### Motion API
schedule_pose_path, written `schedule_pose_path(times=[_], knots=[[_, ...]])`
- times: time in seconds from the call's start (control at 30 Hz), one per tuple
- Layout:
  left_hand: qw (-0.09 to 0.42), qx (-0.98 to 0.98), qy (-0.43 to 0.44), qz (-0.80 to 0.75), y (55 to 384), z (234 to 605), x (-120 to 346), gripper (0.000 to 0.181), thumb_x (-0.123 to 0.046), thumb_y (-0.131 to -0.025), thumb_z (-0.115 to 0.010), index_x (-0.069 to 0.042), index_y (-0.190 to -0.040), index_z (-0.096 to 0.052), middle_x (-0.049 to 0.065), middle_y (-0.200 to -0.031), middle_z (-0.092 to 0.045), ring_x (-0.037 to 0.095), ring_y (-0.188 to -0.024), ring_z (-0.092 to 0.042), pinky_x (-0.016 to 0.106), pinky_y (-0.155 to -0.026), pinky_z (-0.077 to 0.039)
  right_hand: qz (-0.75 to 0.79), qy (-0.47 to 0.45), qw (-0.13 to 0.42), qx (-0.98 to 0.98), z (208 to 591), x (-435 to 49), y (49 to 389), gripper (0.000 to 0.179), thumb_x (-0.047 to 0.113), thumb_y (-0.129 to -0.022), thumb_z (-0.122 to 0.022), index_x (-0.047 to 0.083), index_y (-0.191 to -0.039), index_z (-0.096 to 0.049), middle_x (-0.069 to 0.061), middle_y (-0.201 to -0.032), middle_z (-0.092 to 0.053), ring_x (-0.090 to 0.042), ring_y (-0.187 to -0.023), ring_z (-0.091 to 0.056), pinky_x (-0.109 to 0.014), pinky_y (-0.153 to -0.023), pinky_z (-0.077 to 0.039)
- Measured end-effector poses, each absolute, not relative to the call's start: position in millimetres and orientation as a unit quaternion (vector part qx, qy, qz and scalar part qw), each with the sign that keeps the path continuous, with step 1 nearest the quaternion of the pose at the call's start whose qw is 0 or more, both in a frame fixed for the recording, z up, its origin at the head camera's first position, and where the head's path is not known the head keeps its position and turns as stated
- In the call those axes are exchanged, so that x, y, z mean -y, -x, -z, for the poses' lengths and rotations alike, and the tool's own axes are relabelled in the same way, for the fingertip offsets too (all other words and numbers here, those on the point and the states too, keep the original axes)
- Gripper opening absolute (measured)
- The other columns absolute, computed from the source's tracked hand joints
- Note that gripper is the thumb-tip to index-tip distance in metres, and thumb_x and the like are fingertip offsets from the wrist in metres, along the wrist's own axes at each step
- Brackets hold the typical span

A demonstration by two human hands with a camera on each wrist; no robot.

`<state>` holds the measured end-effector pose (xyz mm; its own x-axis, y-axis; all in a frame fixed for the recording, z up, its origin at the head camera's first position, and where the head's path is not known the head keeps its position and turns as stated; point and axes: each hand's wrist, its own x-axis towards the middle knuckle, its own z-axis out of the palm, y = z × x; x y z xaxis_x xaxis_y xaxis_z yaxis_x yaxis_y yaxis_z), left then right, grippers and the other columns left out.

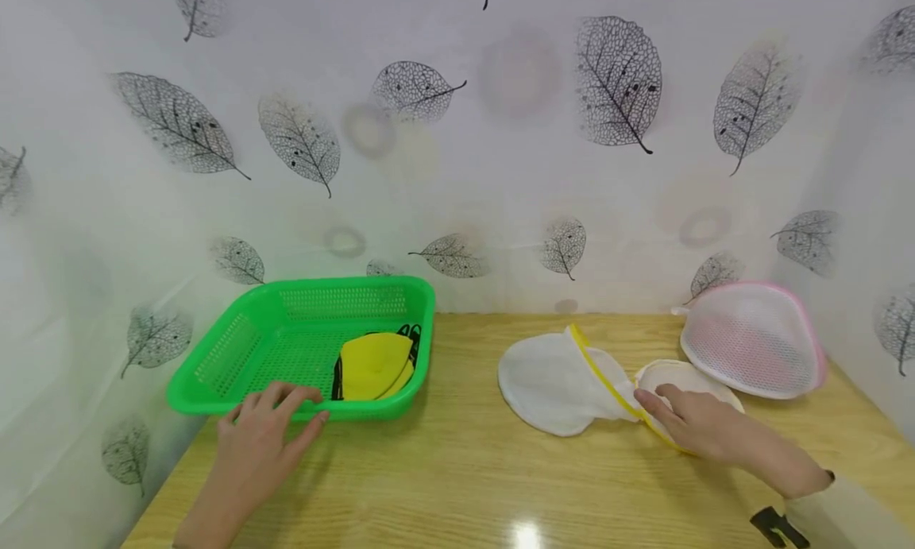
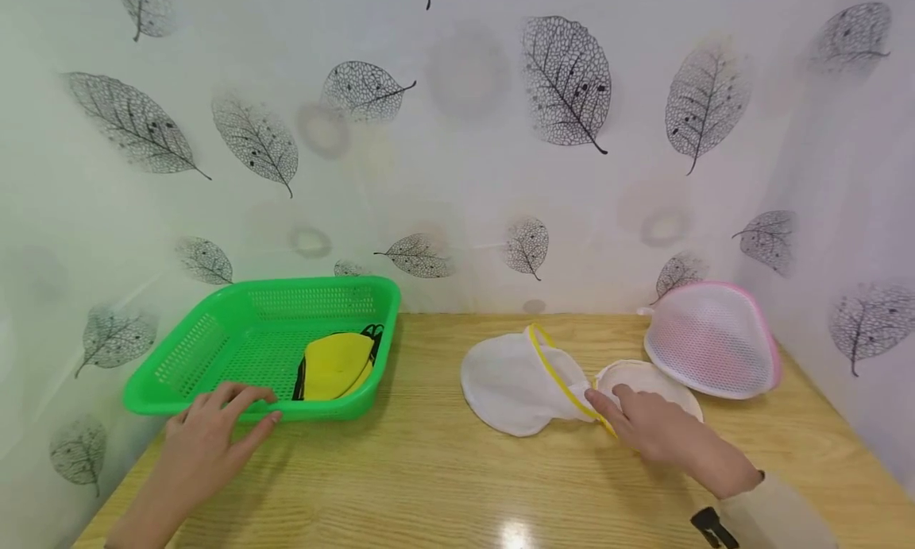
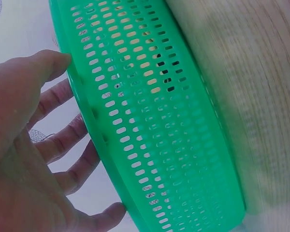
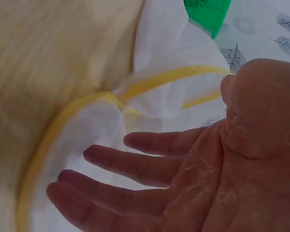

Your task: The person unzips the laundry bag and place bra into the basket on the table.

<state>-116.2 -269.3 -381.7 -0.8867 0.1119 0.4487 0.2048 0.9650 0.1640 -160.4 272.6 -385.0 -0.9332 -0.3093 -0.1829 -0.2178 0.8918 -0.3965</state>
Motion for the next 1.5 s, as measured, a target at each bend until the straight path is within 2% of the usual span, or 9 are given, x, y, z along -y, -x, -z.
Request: schedule_pose_path(times=[0.1,0.23,0.33,0.53,0.77,1.0,1.23,1.37,1.5], knots=[[0.224,0.966,0.082,0.101,116.0,381.6,269.5,0.024,-0.035,-0.09,-0.078,-0.028,-0.111,-0.071,0.001,-0.111,-0.068,0.041,-0.101,-0.063,0.072,-0.077,-0.044,0.218,0.147,0.136,-0.955,396.9,-267.6,157.3,0.064,0.043,-0.111,-0.035,-0.011,-0.141,-0.048,-0.027,-0.124,-0.069,-0.045,-0.112,-0.067,-0.06,-0.092,-0.052],[0.223,0.966,0.083,0.102,116.1,381.3,269.4,0.023,-0.035,-0.09,-0.077,-0.028,-0.112,-0.071,0.002,-0.111,-0.068,0.041,-0.101,-0.063,0.073,-0.078,-0.044,0.204,0.186,0.098,-0.956,403.6,-245.7,153.3,0.063,0.043,-0.108,-0.046,-0.001,-0.153,-0.042,-0.019,-0.111,-0.071,-0.027,-0.092,-0.069,-0.053,-0.082,-0.055],[0.221,0.966,0.083,0.103,116.4,381.2,269.1,0.022,-0.034,-0.091,-0.076,-0.028,-0.112,-0.071,0.001,-0.112,-0.067,0.041,-0.102,-0.063,0.073,-0.078,-0.043,0.176,0.21,0.085,-0.958,404.1,-224.5,152.6,0.064,0.046,-0.106,-0.051,0.008,-0.157,-0.041,-0.01,-0.099,-0.068,-0.015,-0.076,-0.059,-0.044,-0.071,-0.052],[0.218,0.967,0.081,0.103,115.9,381.7,268.4,0.02,-0.034,-0.092,-0.076,-0.028,-0.111,-0.07,0.001,-0.111,-0.067,0.041,-0.102,-0.063,0.073,-0.078,-0.043,0.123,0.199,0.082,-0.969,405.8,-183.9,162.9,0.06,0.052,-0.1,-0.056,0.021,-0.152,-0.051,-0.014,-0.103,-0.062,-0.026,-0.071,-0.047,-0.044,-0.059,-0.045],[0.213,0.968,0.082,0.102,116.1,380.8,268.3,0.021,-0.035,-0.092,-0.076,-0.028,-0.112,-0.071,0.002,-0.112,-0.068,0.042,-0.102,-0.063,0.072,-0.077,-0.044,0.076,0.198,0.053,-0.976,411.9,-158.6,198.4,0.05,0.043,-0.103,-0.056,0.014,-0.143,-0.06,-0.024,-0.11,-0.058,-0.038,-0.073,-0.05,-0.053,-0.057,-0.05],[0.215,0.968,0.08,0.104,115.6,381.3,267.7,0.021,-0.035,-0.092,-0.076,-0.028,-0.112,-0.071,0.001,-0.112,-0.068,0.042,-0.102,-0.063,0.072,-0.077,-0.044,0.101,0.164,0.047,-0.98,411.4,-143.6,232.0,0.037,0.043,-0.105,-0.052,0.014,-0.122,-0.07,-0.022,-0.106,-0.057,-0.04,-0.073,-0.05,-0.059,-0.063,-0.051],[0.208,0.969,0.08,0.105,116.5,381.9,267.0,0.021,-0.035,-0.093,-0.075,-0.029,-0.112,-0.07,0.001,-0.113,-0.067,0.041,-0.104,-0.062,0.073,-0.08,-0.043,0.118,0.164,0.063,-0.977,409.9,-148.1,246.7,0.051,0.044,-0.105,-0.052,0.013,-0.144,-0.059,-0.025,-0.121,-0.06,-0.046,-0.093,-0.058,-0.062,-0.079,-0.053],[0.207,0.969,0.083,0.11,116.4,382.4,267.5,0.017,-0.032,-0.096,-0.072,-0.028,-0.112,-0.071,0.001,-0.113,-0.067,0.042,-0.105,-0.062,0.075,-0.083,-0.041,0.138,0.205,0.005,-0.969,402.6,-169.4,245.9,0.051,0.035,-0.104,-0.057,0.001,-0.142,-0.058,-0.027,-0.122,-0.065,-0.041,-0.103,-0.064,-0.057,-0.088,-0.054],[0.21,0.968,0.081,0.108,115.8,382.7,268.7,0.013,-0.03,-0.097,-0.07,-0.028,-0.11,-0.071,0.0,-0.113,-0.067,0.042,-0.104,-0.062,0.075,-0.083,-0.041,0.159,0.209,-0.096,-0.96,386.1,-204.1,242.4,0.041,0.024,-0.099,-0.065,-0.004,-0.13,-0.066,-0.029,-0.115,-0.067,-0.043,-0.098,-0.066,-0.057,-0.084,-0.054]])
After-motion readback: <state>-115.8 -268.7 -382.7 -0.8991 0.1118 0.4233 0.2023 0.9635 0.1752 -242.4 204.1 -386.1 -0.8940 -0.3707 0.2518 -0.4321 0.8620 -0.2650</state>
